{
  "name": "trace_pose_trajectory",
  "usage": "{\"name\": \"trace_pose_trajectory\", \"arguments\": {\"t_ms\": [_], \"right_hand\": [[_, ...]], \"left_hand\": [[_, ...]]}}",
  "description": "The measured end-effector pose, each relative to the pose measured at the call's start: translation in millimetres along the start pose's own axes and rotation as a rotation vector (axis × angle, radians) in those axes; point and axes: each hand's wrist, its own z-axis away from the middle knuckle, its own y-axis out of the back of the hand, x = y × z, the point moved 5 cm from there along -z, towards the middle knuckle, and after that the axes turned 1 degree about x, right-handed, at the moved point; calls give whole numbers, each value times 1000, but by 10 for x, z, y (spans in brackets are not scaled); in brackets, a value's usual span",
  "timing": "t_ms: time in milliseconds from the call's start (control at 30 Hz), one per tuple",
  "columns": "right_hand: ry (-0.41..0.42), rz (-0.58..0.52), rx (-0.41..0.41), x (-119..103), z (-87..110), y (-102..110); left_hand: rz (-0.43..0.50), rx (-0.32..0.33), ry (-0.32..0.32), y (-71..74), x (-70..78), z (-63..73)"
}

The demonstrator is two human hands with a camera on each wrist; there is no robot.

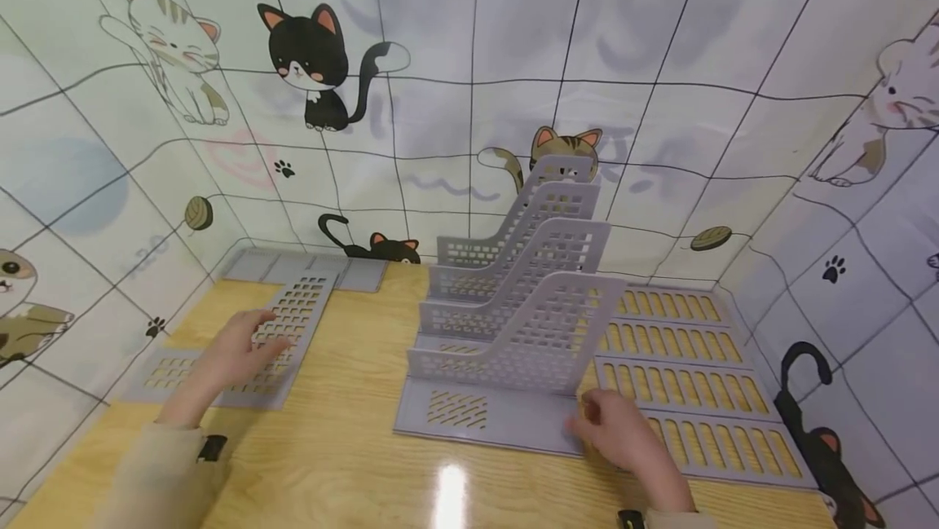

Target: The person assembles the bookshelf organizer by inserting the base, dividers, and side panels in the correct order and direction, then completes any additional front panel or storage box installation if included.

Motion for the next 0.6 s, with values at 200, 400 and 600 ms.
{"name": "trace_pose_trajectory", "arguments": {"t_ms": [200, 400, 600], "right_hand": [[-41, -46, -9, 29, 45, -105], [-73, -76, -8, 59, 30, -154], [-79, -85, -11, 67, 22, -152]], "left_hand": [[-122, -133, 120, 95, -450, 70], [-186, -208, 180, 67, -689, 57], [-253, -169, 154, 80, -765, -3]]}}
